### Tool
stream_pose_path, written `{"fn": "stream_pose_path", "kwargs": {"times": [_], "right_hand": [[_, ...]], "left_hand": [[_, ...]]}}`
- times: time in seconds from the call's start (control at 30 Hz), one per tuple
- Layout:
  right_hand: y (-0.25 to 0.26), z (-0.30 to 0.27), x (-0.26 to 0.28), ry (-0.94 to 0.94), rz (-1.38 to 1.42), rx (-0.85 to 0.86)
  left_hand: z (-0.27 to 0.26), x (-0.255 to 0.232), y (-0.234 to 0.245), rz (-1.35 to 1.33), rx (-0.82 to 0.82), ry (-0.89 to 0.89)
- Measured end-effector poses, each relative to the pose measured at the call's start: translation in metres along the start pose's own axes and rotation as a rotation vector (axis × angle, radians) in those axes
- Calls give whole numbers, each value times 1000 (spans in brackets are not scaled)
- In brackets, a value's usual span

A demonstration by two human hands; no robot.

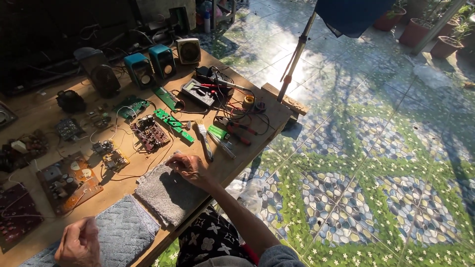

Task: The person works at a wooden table cluttered with electronic components, using a multimeter to test circuit boards. They handle wires and probes, connecting them to various points on the boards while occasionally adjusting their position.

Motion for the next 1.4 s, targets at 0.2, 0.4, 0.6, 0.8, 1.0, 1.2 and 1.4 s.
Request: {"fn": "stream_pose_path", "kwargs": {"times": [0.2,0.4,0.6,0.8,1.0,1.2,1.4], "right_hand": [[-1,2,-2,-32,-78,12],[1,-1,18,152,-121,-30],[-5,8,-20,-93,-138,-4],[-5,7,-6,-5,-251,-40],[-3,4,1,-13,-268,-41],[-4,4,-2,5,-315,-56],[-4,4,-2,37,-279,-50]], "left_hand": [[-2,10,-4,-3,-4,9],[2,4,1,-53,-4,-13],[5,5,2,-39,-1,-45],[3,9,4,-34,-38,-29],[5,7,7,-51,-37,-19],[3,11,6,-52,-40,-17],[3,12,5,-62,-33,-17]]}}
Point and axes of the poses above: each hand's wrist, its own z-axis towards the middle knuckle, its own y-axis out of the back of the hand, x = y × z, the point moved 10 cm from there along z, towards the middle knuckle, and after that the axes turned 10 degrees about -y, right-handed, at the moved point
